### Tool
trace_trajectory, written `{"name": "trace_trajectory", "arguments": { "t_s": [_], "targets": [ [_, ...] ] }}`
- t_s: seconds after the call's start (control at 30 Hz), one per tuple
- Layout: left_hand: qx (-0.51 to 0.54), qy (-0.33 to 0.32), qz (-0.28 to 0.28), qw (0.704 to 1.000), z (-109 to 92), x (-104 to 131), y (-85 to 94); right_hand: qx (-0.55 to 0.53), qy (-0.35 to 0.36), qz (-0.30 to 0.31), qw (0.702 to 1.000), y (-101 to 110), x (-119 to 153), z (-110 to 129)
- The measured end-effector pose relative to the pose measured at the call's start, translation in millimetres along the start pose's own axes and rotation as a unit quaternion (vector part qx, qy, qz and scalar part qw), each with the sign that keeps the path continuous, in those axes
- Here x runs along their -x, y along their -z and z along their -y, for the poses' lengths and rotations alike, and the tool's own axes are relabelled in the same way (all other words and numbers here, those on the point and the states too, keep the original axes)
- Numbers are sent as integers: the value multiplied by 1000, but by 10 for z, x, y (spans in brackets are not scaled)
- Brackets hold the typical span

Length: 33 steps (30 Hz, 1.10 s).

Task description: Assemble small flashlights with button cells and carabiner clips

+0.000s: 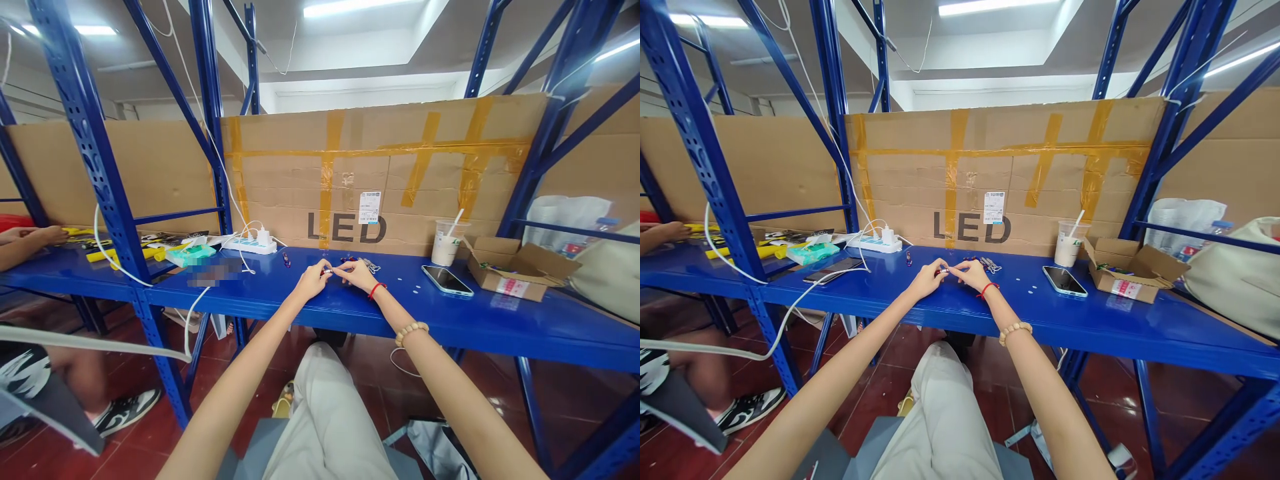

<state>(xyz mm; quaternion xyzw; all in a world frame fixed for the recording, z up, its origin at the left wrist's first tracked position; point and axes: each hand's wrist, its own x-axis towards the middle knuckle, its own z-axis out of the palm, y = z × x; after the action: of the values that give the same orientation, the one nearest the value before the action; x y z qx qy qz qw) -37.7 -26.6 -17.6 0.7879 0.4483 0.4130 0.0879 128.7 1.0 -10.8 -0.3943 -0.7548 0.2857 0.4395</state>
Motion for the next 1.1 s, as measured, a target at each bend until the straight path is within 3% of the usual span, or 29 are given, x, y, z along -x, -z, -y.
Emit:
{"name": "trace_trajectory", "arguments": {
  "t_s": [0.43, 0.67, 1.1],
  "targets": [
    [13, 9, -7, 1000, 22, -4, -12, -26, 14, -27, 999, 42, -39, -47],
    [39, -5, 0, 999, 61, -30, -21, -40, 28, -8, 999, 50, -17, -24],
    [58, -30, 18, 998, 11, 16, 47, -16, -33, 25, 999, 9, 10, 16]
  ]
}}
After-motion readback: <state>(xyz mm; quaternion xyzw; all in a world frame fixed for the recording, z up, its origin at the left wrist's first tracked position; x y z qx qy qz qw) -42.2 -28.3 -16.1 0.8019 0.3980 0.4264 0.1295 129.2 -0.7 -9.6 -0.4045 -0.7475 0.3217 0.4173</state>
